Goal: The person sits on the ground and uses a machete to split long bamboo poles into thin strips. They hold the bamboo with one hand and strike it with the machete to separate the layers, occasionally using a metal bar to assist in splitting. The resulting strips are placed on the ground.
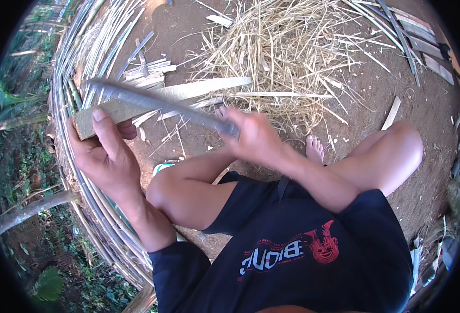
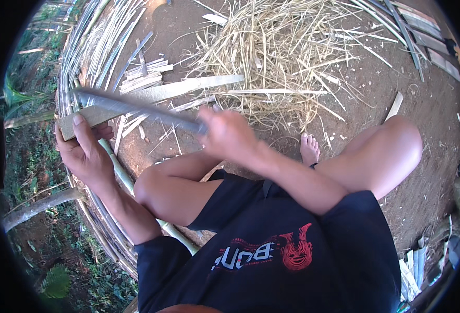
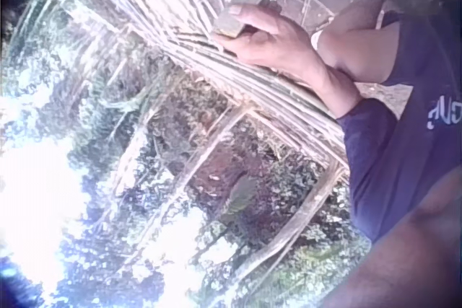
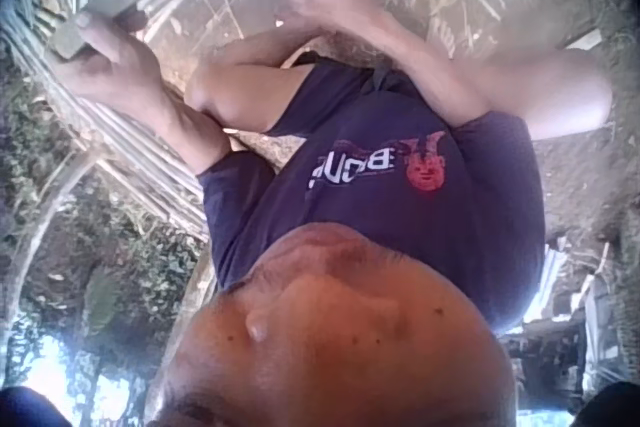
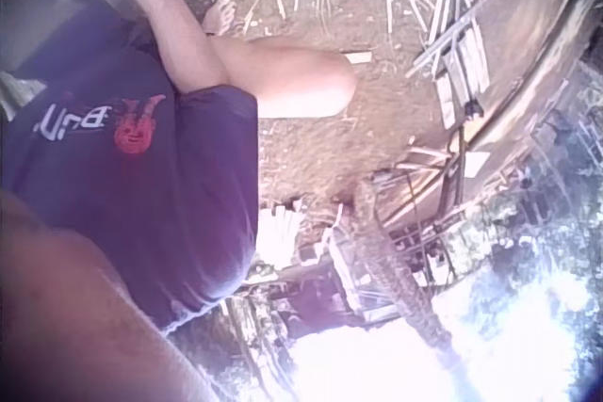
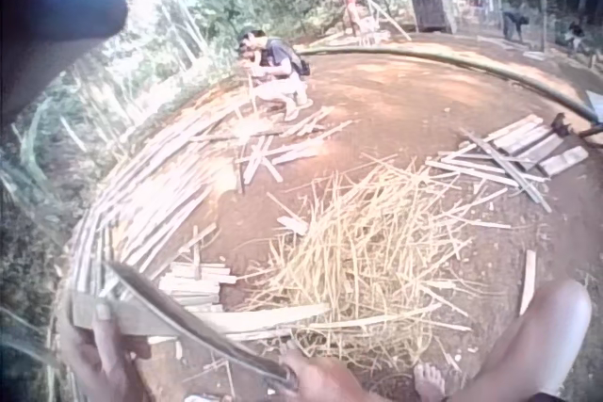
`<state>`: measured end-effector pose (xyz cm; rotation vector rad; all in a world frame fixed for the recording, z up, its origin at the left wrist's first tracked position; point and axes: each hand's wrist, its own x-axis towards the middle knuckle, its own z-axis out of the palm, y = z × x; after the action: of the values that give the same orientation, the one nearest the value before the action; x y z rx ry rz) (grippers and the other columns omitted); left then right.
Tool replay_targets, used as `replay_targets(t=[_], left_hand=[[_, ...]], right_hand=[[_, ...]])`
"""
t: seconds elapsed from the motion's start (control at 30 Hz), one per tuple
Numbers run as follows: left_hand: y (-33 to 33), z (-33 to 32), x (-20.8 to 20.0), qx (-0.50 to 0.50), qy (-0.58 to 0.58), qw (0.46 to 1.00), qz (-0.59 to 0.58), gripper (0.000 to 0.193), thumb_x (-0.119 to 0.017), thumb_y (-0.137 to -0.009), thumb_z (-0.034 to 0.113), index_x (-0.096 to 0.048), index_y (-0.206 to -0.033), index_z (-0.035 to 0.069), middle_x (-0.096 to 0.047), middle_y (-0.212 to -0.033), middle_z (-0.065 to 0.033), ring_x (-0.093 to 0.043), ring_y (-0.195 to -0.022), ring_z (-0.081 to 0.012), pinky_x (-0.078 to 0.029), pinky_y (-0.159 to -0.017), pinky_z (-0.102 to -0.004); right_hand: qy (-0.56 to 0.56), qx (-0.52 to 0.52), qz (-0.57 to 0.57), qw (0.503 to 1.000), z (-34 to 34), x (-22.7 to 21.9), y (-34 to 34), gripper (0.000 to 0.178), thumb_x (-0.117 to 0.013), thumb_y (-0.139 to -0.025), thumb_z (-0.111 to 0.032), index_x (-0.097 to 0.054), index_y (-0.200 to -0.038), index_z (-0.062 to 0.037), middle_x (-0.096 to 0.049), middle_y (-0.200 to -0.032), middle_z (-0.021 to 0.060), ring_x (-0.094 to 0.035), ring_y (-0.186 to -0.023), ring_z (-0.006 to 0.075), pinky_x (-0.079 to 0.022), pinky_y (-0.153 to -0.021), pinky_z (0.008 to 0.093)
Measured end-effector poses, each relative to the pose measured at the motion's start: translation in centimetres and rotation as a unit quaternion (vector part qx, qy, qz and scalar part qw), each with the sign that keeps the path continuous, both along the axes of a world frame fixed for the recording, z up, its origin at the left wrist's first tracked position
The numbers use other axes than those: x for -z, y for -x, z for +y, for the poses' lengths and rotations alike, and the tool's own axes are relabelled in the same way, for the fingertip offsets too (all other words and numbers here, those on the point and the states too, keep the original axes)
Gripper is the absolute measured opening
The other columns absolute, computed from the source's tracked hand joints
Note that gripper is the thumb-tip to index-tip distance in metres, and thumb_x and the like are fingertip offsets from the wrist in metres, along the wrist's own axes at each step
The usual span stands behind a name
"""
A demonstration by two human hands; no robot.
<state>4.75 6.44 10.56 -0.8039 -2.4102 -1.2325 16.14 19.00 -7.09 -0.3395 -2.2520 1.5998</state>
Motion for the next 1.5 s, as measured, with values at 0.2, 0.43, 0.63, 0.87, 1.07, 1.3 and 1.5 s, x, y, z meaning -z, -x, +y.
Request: replay_targets(t=[0.2,0.43,0.63,0.87,1.07,1.3,1.5], left_hand=[[-0.1,0.8,-0.2,-0.007,-0.008,0.999,0.031,0.022,-0.055,-0.097,0.018,-0.051,-0.102,-0.004,-0.061,-0.066,-0.0091,-0.059,-0.055,-0.0111,-0.045,-0.049,-0.0221],[-0.2,1.4,0.1,-0.001,-0.019,1.0,0.024,0.022,-0.055,-0.096,0.017,-0.052,-0.102,-0.004,-0.062,-0.069,-0.0093,-0.058,-0.054,-0.0113,-0.045,-0.048,-0.0223],[-0.3,0.3,0.4,-0.014,-0.021,0.999,0.036,0.025,-0.056,-0.096,0.019,-0.051,-0.104,-0.004,-0.064,-0.069,-0.0104,-0.059,-0.053,-0.0118,-0.044,-0.047,-0.0223],[-0.5,0.9,0.5,-0.039,-0.008,0.997,0.06,0.027,-0.052,-0.098,0.021,-0.051,-0.104,-0.005,-0.066,-0.067,-0.0139,-0.063,-0.055,-0.0138,-0.048,-0.049,-0.0236],[0.2,-0.9,0.6,0.004,-0.012,0.999,0.034,0.027,-0.051,-0.098,0.021,-0.049,-0.108,-0.005,-0.066,-0.068,-0.0135,-0.062,-0.057,-0.0153,-0.049,-0.056,-0.0275],[-0.7,-2.4,0.6,0.005,-0.005,1.0,0.026,0.024,-0.049,-0.099,0.018,-0.047,-0.108,-0.005,-0.064,-0.075,-0.0172,-0.062,-0.058,-0.0198,-0.051,-0.058,-0.0297],[0.4,-3.9,0.0,0.073,0.017,0.997,0.008,0.024,-0.048,-0.099,0.016,-0.045,-0.108,-0.006,-0.061,-0.08,-0.0188,-0.061,-0.061,-0.0231,-0.051,-0.057,-0.0314]], right_hand=[[0.044,-0.019,-0.145,0.988,1.4,-0.4,0.1,0.014,-0.06,-0.082,-0.009,-0.062,-0.089,0.0028,-0.061,-0.06,0.0184,-0.059,-0.047,0.0274,-0.048,-0.05,0.0405],[0.016,0.018,-0.184,0.983,4.0,3.7,1.0,0.014,-0.06,-0.08,-0.013,-0.062,-0.086,-0.0002,-0.063,-0.064,0.0177,-0.063,-0.054,0.028,-0.049,-0.052,0.0409],[-0.03,0.006,-0.001,1.0,-0.1,-0.5,-0.3,0.016,-0.063,-0.079,-0.014,-0.061,-0.087,0.0007,-0.06,-0.062,0.0187,-0.061,-0.052,0.0334,-0.048,-0.052,0.0414],[0.081,-0.004,-0.344,0.936,5.6,7.6,-0.3,0.021,-0.058,-0.081,-0.013,-0.065,-0.089,0.0052,-0.066,-0.071,0.0213,-0.065,-0.06,0.0318,-0.053,-0.061,0.0413],[0.022,-0.042,-0.042,0.998,2.6,0.8,0.4,0.018,-0.06,-0.082,-0.016,-0.064,-0.087,0.0005,-0.061,-0.062,0.0182,-0.062,-0.054,0.0302,-0.046,-0.051,0.04],[0.072,-0.028,-0.119,0.99,2.8,3.3,0.5,0.017,-0.062,-0.081,-0.015,-0.067,-0.089,-0.0009,-0.063,-0.063,0.0174,-0.061,-0.051,0.0255,-0.049,-0.053,0.0379],[0.127,-0.052,-0.202,0.97,3.2,3.6,0.8,0.02,-0.061,-0.075,-0.011,-0.066,-0.091,0.0005,-0.063,-0.069,0.0235,-0.066,-0.066,0.0388,-0.053,-0.07,0.0472]])
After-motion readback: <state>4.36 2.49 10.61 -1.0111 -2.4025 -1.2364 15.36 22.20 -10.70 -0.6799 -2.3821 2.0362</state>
